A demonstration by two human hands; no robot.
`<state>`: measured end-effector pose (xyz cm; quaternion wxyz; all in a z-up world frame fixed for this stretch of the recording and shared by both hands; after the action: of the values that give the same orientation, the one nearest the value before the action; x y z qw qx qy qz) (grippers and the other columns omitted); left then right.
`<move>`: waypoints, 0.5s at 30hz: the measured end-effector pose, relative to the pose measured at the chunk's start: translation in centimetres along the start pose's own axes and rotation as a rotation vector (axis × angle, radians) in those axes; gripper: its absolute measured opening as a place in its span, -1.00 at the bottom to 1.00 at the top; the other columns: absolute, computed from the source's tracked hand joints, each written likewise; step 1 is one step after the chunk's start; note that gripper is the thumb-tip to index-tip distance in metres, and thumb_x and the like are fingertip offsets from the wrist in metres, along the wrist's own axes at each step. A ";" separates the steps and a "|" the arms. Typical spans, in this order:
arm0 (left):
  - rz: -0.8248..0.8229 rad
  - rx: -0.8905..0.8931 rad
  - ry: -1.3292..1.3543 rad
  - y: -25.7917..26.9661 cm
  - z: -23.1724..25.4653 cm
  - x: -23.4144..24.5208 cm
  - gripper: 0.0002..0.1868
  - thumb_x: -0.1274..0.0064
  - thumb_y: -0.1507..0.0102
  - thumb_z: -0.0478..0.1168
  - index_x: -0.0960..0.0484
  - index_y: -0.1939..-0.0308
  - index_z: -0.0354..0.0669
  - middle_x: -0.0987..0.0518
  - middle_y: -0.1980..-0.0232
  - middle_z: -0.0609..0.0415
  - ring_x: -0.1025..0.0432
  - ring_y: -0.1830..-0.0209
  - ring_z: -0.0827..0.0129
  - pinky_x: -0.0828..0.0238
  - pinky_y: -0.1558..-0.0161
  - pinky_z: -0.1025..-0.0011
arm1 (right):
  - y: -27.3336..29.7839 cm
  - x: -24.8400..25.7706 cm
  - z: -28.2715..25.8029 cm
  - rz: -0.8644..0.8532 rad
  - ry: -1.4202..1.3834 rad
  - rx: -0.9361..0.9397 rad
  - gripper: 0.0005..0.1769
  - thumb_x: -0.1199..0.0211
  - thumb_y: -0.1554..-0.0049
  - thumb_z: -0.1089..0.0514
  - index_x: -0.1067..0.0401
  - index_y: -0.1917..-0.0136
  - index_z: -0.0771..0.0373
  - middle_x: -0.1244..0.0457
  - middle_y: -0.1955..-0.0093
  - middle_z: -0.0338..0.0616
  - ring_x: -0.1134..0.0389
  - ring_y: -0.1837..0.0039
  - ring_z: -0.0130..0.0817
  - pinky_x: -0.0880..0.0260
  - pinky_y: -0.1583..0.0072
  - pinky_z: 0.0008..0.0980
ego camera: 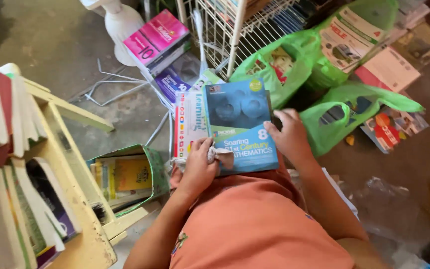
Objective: Sort and clean books by wiping them with a cloth, cutting ties, and placing them into bags.
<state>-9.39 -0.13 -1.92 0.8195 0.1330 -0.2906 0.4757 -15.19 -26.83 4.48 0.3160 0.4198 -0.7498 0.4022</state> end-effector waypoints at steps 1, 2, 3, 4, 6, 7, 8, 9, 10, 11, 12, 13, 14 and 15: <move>0.040 -0.037 0.007 0.1 -0.2 -0.5 -0.32 -0.19 0.00 -0.28 -0.55 -0.25 -0.18 -0.48 -0.13 -0.13 -0.46 -0.18 -0.10 -0.41 -0.24 0.09 | 1.2 -0.1 1.3 -0.202 -0.089 -0.256 -0.41 -0.41 -0.09 -0.17 -0.54 -0.20 0.31 -0.35 -0.17 0.15 -0.36 -0.28 0.11 -0.31 -0.32 -0.04; 0.081 -0.073 0.014 0.4 -0.3 -1.0 -0.28 -0.21 0.02 -0.30 -0.52 -0.27 -0.25 -0.44 -0.13 -0.17 -0.44 -0.20 -0.16 -0.39 -0.26 0.07 | 3.0 -0.2 2.3 -0.402 -0.181 -0.514 -0.39 -0.37 -0.11 -0.27 -0.55 -0.19 0.24 -0.41 -0.12 0.14 -0.38 -0.27 0.13 -0.37 -0.30 -0.01; 0.075 -0.076 0.018 0.2 0.3 -1.0 -0.28 -0.21 0.02 -0.30 -0.52 -0.27 -0.25 -0.44 -0.13 -0.17 -0.44 -0.20 -0.16 -0.39 -0.26 0.07 | 4.4 -0.4 2.7 -0.399 -0.178 -0.520 -0.39 -0.37 -0.11 -0.27 -0.55 -0.19 0.24 -0.41 -0.12 0.14 -0.38 -0.27 0.13 -0.37 -0.30 -0.01; 0.064 -0.042 0.066 0.0 0.7 -1.1 -0.31 -0.20 0.00 -0.28 -0.53 -0.26 -0.25 -0.45 -0.12 -0.19 -0.45 -0.18 -0.18 -0.40 -0.25 0.07 | 6.2 -0.9 3.3 -0.454 -0.181 -0.556 -0.38 -0.43 -0.01 -0.30 -0.54 -0.17 0.15 -0.42 -0.11 0.06 -0.38 -0.28 0.09 -0.38 -0.28 -0.01; 0.045 -0.007 0.108 -0.3 1.1 -1.3 -0.33 -0.20 -0.02 -0.27 -0.53 -0.25 -0.25 -0.46 -0.10 -0.21 -0.46 -0.17 -0.20 -0.41 -0.23 0.06 | 8.4 -1.8 3.8 -0.508 -0.191 -0.601 -0.36 -0.49 0.08 -0.33 -0.54 -0.14 0.05 -0.43 -0.09 -0.01 -0.37 -0.29 0.05 -0.39 -0.26 -0.01; 0.001 0.036 0.157 -0.5 0.8 -1.9 -0.37 -0.22 -0.02 -0.24 -0.57 -0.22 -0.17 -0.50 -0.10 -0.17 -0.47 -0.18 -0.15 -0.41 -0.24 0.08 | 8.9 -1.7 4.4 -0.416 -0.298 -0.690 -0.45 -0.54 0.08 -0.19 -0.49 -0.09 0.04 -0.39 0.06 -0.12 -0.39 -0.11 -0.11 -0.40 -0.15 -0.16; -0.044 0.081 0.206 -0.7 0.6 -2.6 -0.40 -0.24 -0.02 -0.22 -0.62 -0.18 -0.09 -0.53 -0.11 -0.13 -0.49 -0.19 -0.10 -0.41 -0.24 0.11 | 9.5 -1.5 4.9 -0.319 -0.404 -0.778 -0.52 -0.59 0.09 -0.06 -0.44 -0.03 0.04 -0.36 0.21 -0.22 -0.41 0.06 -0.27 -0.41 -0.03 -0.31; -0.051 0.070 0.206 -0.9 1.0 -2.8 -0.40 -0.24 -0.02 -0.22 -0.62 -0.18 -0.09 -0.53 -0.11 -0.13 -0.49 -0.19 -0.10 -0.41 -0.24 0.11 | 9.2 0.0 3.9 -0.307 -0.404 -0.782 -0.52 -0.59 0.09 -0.06 -0.44 -0.03 0.04 -0.36 0.21 -0.22 -0.41 0.06 -0.27 -0.41 -0.03 -0.31; -0.078 0.126 0.234 -1.1 1.0 -3.3 -0.43 -0.25 -0.02 -0.17 -0.65 -0.16 0.01 -0.53 -0.13 -0.05 -0.49 -0.20 -0.06 -0.40 -0.26 0.11 | 8.8 1.5 2.8 -0.312 -0.346 -0.773 -0.48 -0.57 0.08 -0.05 -0.41 -0.06 0.08 -0.37 0.17 -0.05 -0.43 0.00 -0.09 -0.39 -0.05 -0.15; -0.105 0.188 0.261 -1.0 1.0 -3.7 -0.45 -0.26 -0.02 -0.12 -0.68 -0.13 0.10 -0.54 -0.16 0.02 -0.49 -0.21 -0.02 -0.40 -0.27 0.10 | 8.6 3.0 1.6 -0.322 -0.287 -0.765 -0.44 -0.56 0.07 -0.05 -0.37 -0.10 0.12 -0.38 0.14 0.12 -0.44 -0.07 0.10 -0.38 -0.08 0.01; -0.113 0.183 0.261 -1.4 0.4 -4.2 -0.45 -0.26 -0.02 -0.12 -0.68 -0.13 0.10 -0.54 -0.16 0.02 -0.49 -0.21 -0.02 -0.40 -0.27 0.10 | 8.9 2.9 2.3 -0.315 -0.288 -0.772 -0.44 -0.56 0.07 -0.05 -0.37 -0.10 0.12 -0.38 0.14 0.12 -0.44 -0.07 0.10 -0.38 -0.08 0.01; -0.102 0.158 0.247 -1.9 -0.1 -4.5 -0.46 -0.26 -0.03 -0.15 -0.67 -0.13 0.15 -0.54 -0.14 0.05 -0.49 -0.22 0.04 -0.39 -0.28 0.15 | 9.0 2.6 2.9 -0.305 -0.311 -0.775 -0.46 -0.55 0.06 -0.04 -0.37 -0.10 0.08 -0.38 0.12 0.04 -0.45 -0.09 0.03 -0.39 -0.10 -0.04; -0.091 0.133 0.233 -2.5 -0.6 -4.8 -0.46 -0.25 -0.04 -0.17 -0.67 -0.13 0.20 -0.55 -0.12 0.09 -0.49 -0.23 0.09 -0.38 -0.29 0.20 | 9.2 2.3 3.5 -0.294 -0.334 -0.777 -0.47 -0.54 0.05 -0.04 -0.37 -0.11 0.03 -0.39 0.11 -0.03 -0.45 -0.10 -0.03 -0.40 -0.11 -0.10; -0.092 0.130 0.236 -2.9 -0.4 -4.7 -0.46 -0.25 -0.04 -0.17 -0.67 -0.13 0.20 -0.55 -0.12 0.09 -0.49 -0.23 0.09 -0.38 -0.29 0.20 | 9.5 1.4 4.7 -0.291 -0.331 -0.778 -0.47 -0.54 0.05 -0.04 -0.37 -0.11 0.03 -0.39 0.11 -0.03 -0.45 -0.10 -0.03 -0.40 -0.11 -0.10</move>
<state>-8.54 -4.74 -4.87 0.8586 0.1424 -0.1544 0.4677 -24.89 -28.34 0.18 0.3794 0.4294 -0.8190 -0.0311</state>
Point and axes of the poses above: each hand's wrist, its own y-axis away from the middle knuckle, its own x-axis out of the back of the hand, z = x × y, the point moved 7 cm from there along -y, towards the middle knuckle
